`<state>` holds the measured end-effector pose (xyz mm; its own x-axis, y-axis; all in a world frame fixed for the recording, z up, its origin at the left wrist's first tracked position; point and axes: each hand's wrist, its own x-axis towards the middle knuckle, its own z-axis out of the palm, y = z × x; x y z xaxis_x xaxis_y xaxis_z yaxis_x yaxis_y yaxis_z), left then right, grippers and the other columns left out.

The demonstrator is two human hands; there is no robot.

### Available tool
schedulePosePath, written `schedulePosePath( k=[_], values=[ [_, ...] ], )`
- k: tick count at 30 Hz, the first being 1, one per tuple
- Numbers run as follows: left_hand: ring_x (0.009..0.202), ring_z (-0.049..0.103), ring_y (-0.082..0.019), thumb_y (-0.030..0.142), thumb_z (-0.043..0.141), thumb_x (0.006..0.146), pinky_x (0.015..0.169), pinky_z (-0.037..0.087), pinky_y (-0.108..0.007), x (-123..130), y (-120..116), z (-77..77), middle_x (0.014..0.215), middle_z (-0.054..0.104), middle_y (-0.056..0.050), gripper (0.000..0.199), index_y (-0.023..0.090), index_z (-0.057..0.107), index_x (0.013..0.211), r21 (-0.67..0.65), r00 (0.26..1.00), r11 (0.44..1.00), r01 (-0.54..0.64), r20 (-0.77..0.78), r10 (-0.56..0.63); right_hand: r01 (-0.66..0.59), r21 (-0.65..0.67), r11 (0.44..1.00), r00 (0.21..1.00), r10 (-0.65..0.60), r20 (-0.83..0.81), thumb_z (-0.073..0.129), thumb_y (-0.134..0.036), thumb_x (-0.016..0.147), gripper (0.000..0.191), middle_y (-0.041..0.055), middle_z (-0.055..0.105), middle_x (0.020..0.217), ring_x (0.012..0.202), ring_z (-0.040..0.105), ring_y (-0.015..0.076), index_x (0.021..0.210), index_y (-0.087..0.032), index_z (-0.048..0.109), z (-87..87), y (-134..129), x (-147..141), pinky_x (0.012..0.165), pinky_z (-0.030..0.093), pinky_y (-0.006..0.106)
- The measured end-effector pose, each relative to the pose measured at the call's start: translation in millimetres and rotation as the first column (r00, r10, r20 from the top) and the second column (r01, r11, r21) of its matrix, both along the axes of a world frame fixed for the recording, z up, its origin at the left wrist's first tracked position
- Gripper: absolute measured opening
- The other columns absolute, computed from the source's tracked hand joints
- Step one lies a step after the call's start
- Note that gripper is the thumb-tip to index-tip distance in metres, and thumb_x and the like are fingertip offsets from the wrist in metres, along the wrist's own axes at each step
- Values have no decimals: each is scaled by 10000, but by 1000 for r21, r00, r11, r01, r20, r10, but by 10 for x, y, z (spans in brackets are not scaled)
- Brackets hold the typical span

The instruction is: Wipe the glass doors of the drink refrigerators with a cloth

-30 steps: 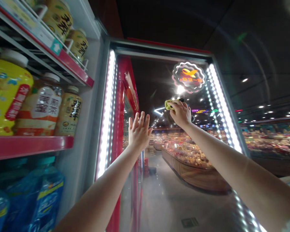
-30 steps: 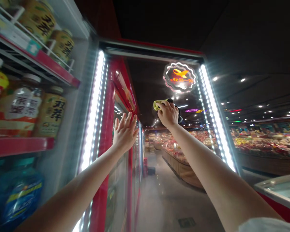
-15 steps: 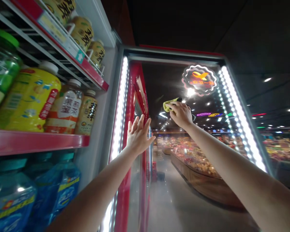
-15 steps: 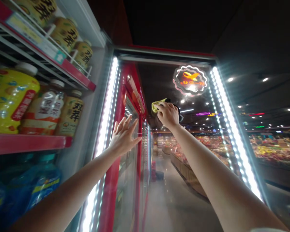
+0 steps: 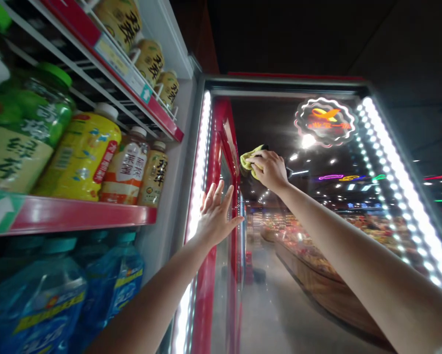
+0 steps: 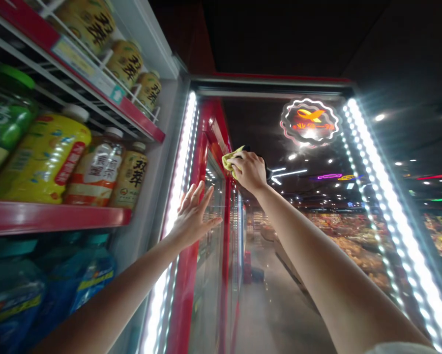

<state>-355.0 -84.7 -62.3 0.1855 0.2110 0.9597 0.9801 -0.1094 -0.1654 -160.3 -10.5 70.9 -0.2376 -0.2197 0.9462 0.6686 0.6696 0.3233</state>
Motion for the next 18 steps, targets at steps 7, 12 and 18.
schedulePosePath(
  k=[7,12,18],
  values=[
    [1589,126,-351,579,668,884,1262,197,-637,-55,-23,-52,1730,156,-65,956,414,87,1625,16,1000,1000,-6,-26,7,-88,-11,996,994,87,-72,468,-255,1002,387,16,638,1432,1248,542,289,1308,-325,695,191,-287,-719,982,401,461],
    [1589,129,-348,584,669,883,1250,246,-629,-14,-21,-72,1726,168,-81,951,394,105,1625,22,1000,1000,-4,-9,4,-24,136,990,969,-10,247,599,-314,918,370,30,682,1363,1181,565,279,1268,-296,717,-29,-155,-414,983,395,432],
    [1592,135,-329,581,676,878,1259,245,-615,-17,-32,-86,1709,235,-63,932,403,138,1618,39,1000,999,-21,-16,21,-8,25,1000,993,11,-118,532,-234,924,373,66,686,1339,1169,543,319,1246,-282,715,287,-139,-496,936,393,464]
  ],
)
